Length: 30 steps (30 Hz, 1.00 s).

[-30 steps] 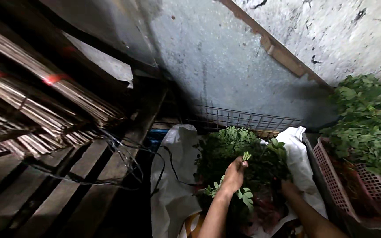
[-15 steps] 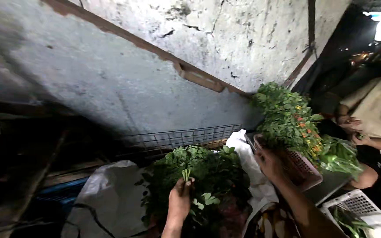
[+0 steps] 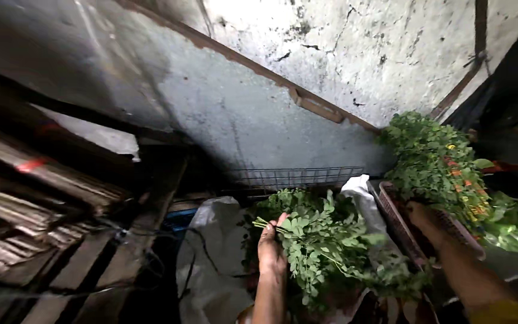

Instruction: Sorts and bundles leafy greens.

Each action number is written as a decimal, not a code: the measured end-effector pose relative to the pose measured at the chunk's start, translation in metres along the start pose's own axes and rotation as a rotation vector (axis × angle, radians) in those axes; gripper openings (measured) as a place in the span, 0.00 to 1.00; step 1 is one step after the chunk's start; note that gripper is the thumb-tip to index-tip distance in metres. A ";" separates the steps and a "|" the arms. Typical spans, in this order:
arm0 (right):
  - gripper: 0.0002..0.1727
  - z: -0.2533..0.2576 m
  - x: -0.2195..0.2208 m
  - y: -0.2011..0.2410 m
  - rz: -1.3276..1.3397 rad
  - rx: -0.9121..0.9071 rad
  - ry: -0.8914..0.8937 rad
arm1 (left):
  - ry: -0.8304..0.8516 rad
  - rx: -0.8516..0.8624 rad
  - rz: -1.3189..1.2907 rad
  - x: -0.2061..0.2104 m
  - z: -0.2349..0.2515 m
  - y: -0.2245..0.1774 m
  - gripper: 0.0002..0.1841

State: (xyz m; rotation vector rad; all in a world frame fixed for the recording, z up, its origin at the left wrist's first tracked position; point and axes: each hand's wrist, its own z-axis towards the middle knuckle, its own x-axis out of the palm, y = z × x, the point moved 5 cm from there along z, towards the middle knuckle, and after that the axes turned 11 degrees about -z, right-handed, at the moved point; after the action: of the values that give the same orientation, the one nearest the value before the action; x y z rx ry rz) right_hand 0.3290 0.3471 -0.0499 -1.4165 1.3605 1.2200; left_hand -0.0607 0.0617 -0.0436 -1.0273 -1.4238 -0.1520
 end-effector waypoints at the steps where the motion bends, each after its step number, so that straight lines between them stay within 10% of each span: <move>1: 0.24 -0.001 0.002 0.001 -0.008 0.011 0.011 | 0.012 -0.004 -0.010 0.000 0.000 0.000 0.17; 13: 0.22 -0.008 0.006 -0.010 0.109 0.036 -0.040 | 0.296 0.202 0.504 0.011 -0.013 -0.011 0.11; 26: 0.19 -0.018 -0.013 -0.008 0.096 0.084 -0.131 | 0.160 0.031 0.310 0.003 -0.011 -0.013 0.10; 30: 0.19 -0.045 -0.058 0.021 0.496 0.045 -0.306 | 0.278 -0.025 0.406 0.011 -0.016 0.002 0.09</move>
State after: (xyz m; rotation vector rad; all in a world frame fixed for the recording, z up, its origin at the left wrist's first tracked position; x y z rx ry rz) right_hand 0.3153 0.3134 0.0178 -0.8327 1.5530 1.6322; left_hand -0.0456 0.0575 -0.0325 -1.2426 -0.9448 -0.0138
